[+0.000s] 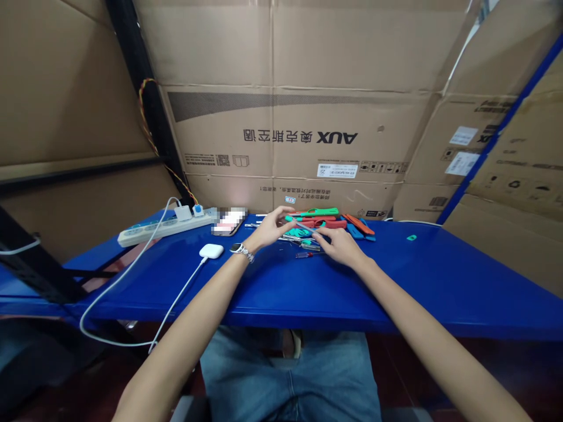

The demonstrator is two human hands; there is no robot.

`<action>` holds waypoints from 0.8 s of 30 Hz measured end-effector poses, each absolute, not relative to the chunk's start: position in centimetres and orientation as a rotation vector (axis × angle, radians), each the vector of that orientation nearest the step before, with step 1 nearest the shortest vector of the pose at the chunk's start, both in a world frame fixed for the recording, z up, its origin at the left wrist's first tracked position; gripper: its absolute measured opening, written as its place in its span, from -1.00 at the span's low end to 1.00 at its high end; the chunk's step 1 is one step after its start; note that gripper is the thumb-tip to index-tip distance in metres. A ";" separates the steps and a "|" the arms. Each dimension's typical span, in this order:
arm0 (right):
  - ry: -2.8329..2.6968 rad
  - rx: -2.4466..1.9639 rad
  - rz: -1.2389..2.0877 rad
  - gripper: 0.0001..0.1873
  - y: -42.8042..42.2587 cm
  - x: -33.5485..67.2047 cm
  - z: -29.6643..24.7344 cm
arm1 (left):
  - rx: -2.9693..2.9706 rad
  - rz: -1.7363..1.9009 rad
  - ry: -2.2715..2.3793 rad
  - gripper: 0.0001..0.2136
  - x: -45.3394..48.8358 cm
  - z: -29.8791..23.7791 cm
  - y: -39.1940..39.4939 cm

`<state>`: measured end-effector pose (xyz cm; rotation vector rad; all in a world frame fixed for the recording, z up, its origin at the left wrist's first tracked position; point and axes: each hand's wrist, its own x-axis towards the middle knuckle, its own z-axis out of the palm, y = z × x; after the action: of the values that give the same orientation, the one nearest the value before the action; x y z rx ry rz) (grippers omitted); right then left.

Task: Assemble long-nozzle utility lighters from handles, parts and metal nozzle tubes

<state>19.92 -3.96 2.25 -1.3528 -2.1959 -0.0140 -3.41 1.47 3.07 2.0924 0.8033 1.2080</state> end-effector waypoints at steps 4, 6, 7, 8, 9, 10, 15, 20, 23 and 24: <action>-2.160 -1.370 -0.028 -0.63 -4.1 19.6 2.2 | 1.813 1.303 0.725 -0.66 -1.6 2.5 1.2; -2.168 -1.374 -0.030 -0.63 -4.2 19.5 2.3 | 2.021 1.284 0.821 -0.70 -1.7 2.7 0.9; -2.177 -1.374 -0.031 -0.63 -4.3 19.6 2.4 | 2.143 1.274 0.870 -0.70 -1.9 2.9 0.9; -2.185 -1.372 -0.029 -0.63 -4.4 19.6 2.4 | 2.245 1.269 0.914 -0.70 -2.2 3.1 0.8; -2.189 -1.369 -0.026 -0.63 -4.5 19.6 2.4 | 2.308 1.274 0.950 -0.69 -2.5 3.3 0.8; -2.187 -1.368 -0.023 -0.64 -4.5 19.6 2.5 | 2.326 1.290 0.983 -0.69 -2.8 3.4 0.9; -2.144 -1.399 -0.017 -0.64 -4.2 20.1 2.3 | 2.198 1.332 1.150 -0.71 -3.4 3.0 2.0; -2.055 -1.500 -0.060 -0.62 -3.7 20.6 2.3 | 2.375 1.180 1.120 -0.70 -3.7 1.2 3.7; -2.040 -1.531 -0.073 -0.63 -3.6 20.6 2.2 | 2.517 1.070 1.073 -0.69 -3.7 0.2 4.5; -2.043 -1.533 -0.073 -0.63 -3.5 20.6 2.2 | 2.551 1.058 1.064 -0.70 -3.6 0.1 4.7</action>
<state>20.59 -3.54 2.19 -1.5328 -2.0429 -0.0728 -3.62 4.74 0.06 2.5510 1.0637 1.0580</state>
